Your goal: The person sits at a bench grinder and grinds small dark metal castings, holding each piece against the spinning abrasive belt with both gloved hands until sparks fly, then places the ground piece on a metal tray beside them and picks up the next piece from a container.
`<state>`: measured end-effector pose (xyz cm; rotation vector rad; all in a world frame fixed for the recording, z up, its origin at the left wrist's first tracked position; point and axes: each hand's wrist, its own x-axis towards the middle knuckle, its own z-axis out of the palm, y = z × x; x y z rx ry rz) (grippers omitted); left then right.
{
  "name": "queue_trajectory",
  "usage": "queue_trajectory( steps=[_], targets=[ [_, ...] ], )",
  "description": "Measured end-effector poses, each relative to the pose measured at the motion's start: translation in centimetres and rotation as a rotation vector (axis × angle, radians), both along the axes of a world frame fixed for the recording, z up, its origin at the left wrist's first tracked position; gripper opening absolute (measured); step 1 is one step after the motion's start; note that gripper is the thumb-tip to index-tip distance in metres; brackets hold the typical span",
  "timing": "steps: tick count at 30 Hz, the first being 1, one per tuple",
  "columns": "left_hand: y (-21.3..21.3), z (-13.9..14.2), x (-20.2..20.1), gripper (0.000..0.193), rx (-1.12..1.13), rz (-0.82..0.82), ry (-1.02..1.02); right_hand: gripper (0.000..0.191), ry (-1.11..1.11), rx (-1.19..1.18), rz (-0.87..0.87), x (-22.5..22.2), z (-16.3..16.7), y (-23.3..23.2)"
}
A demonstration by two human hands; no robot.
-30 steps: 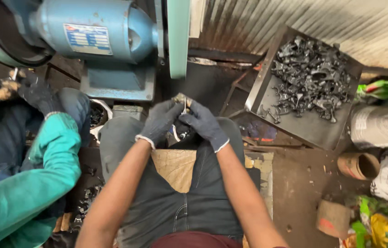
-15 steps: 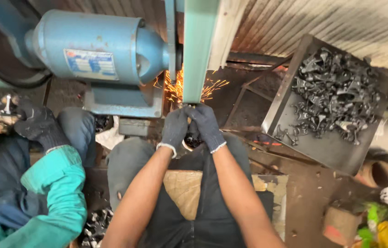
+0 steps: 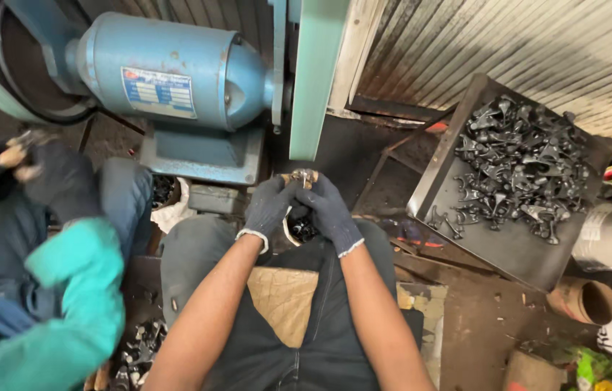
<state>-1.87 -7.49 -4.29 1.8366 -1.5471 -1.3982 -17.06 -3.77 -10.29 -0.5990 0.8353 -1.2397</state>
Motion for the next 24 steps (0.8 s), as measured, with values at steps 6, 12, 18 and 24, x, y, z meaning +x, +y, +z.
queue_trajectory(
  steps=[6, 12, 18, 24],
  targets=[
    [-1.1, -1.1, -0.8, 0.049, -0.062, 0.085, -0.020, 0.028, -0.141, -0.044, 0.022, 0.0, -2.9, -2.6],
    [0.2, 0.6, 0.2, 0.047, -0.056, -0.021, 0.056, 0.051, 0.163, -0.075, 0.041, -0.6, 0.3, 0.4],
    [1.0, -0.4, 0.1, 0.045, -0.040, -0.116, 0.216, 0.047, 0.266, -0.093, 0.060, -1.2, 1.2, 1.8],
    [-0.7, -5.1, -1.9, 0.042, -0.246, 0.006, 0.153, 0.030, 0.331, -0.025, -0.045, -0.2, -1.1, -2.7]
  ],
)
